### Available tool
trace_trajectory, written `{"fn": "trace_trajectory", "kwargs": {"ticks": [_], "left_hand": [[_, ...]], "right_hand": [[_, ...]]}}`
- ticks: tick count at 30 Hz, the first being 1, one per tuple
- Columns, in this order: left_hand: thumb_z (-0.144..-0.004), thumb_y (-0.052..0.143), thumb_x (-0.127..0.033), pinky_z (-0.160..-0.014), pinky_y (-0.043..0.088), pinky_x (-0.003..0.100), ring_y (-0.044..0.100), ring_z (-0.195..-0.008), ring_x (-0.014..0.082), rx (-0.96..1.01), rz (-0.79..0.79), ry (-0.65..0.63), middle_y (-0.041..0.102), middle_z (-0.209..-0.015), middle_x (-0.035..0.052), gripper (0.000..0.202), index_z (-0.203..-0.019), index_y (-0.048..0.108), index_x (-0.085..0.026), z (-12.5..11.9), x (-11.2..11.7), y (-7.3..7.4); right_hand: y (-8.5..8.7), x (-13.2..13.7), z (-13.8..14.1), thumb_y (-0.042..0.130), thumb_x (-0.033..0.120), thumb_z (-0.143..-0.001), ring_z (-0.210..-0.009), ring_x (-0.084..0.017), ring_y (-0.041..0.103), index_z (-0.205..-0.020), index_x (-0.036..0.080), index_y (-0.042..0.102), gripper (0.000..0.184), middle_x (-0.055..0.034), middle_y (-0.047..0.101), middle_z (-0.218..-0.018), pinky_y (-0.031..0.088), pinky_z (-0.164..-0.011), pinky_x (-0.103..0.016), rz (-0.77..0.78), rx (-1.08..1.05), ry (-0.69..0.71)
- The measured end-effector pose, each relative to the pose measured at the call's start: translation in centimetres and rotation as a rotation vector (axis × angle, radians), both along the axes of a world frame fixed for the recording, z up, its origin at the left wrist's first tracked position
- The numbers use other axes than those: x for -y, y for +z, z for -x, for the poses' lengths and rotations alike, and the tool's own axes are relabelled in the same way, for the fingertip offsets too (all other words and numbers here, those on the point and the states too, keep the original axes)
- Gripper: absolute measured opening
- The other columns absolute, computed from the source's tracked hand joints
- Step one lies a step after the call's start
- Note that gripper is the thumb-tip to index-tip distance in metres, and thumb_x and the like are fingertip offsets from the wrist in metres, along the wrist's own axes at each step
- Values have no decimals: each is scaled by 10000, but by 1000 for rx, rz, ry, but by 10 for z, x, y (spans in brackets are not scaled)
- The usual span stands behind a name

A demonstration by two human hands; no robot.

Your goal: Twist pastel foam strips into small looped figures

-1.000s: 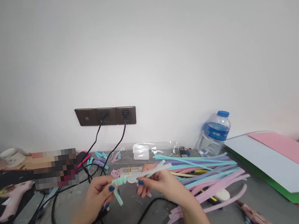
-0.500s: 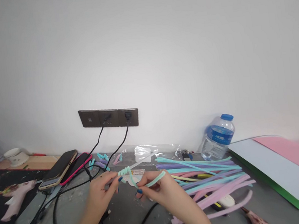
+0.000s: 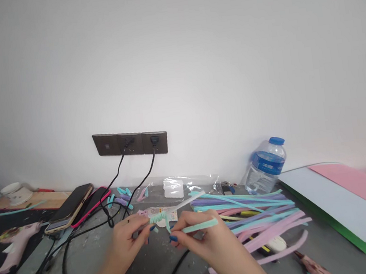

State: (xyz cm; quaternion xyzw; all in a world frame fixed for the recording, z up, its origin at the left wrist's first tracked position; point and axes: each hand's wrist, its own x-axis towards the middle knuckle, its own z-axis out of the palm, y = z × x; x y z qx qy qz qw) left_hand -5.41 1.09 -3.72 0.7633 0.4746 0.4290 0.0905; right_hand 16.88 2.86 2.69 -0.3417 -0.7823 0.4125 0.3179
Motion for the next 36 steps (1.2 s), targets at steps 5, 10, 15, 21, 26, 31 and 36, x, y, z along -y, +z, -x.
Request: {"fn": "trace_trajectory", "kwargs": {"ticks": [5, 10, 15, 21, 26, 31, 36], "left_hand": [[-873, 526, -248, -537, 367, 183, 535, -510, 105, 34, 444, -193, 554, -493, -26, 260, -652, 625, -153, 2, 2, 8], [-830, 569, -289, -451, 306, 168, 432, -444, 76, 101, 790, -360, 466, -453, -51, 271, -622, 643, -132, 6, 6, 14], [-781, 630, -399, -401, 259, 175, 359, -432, 64, 79, 1012, -673, 461, -490, -45, 303, -657, 684, -129, 13, 12, 16], [-730, 630, -574, -428, 277, 211, 381, -459, 87, 233, 1018, -814, 466, -510, -12, 466, -607, 664, -125, 17, 15, 20], [-688, 630, -636, -420, 243, 211, 330, -436, 77, 556, 877, -557, 473, -507, -14, 505, -602, 661, -139, 20, 13, 15], [-660, 651, -641, -396, 203, 191, 309, -424, 64, 640, 743, -366, 453, -505, -24, 515, -615, 628, -129, 25, 9, 8], [-715, 625, -606, -418, 210, 193, 260, -431, 57, 694, 634, -278, 372, -489, -56, 485, -616, 596, -131, 22, 3, 5]], "right_hand": [[8, 5, -4, 547, 320, -894, -666, -163, 663, -762, 188, 663, 219, -34, 703, -697, 472, -584, -218, 15, 23, -9], [11, 8, -9, 533, 323, -901, -684, -163, 671, -727, 184, 611, 235, -29, 691, -704, 480, -595, -220, 190, 26, 33], [6, 9, -9, 642, 323, -825, -654, -169, 686, -720, 174, 595, 188, -7, 670, -647, 499, -587, -228, 437, -29, 106], [-6, 1, 3, 709, 359, -759, -592, -149, 664, -675, 151, 611, 245, -7, 651, -611, 508, -570, -234, 495, -191, 179], [-23, -11, 7, 644, 374, -818, -580, -135, 634, -700, 170, 568, 247, -4, 658, -592, 472, -571, -236, 436, -256, 110], [-33, -17, 7, 607, 402, -844, -548, -124, 606, -728, 177, 533, 264, -5, 665, -576, 433, -538, -226, 444, -299, 37], [-27, -17, 15, 569, 414, -867, -573, -140, 614, -720, 174, 551, 282, -24, 677, -590, 454, -561, -247, 313, -315, 44]]}}
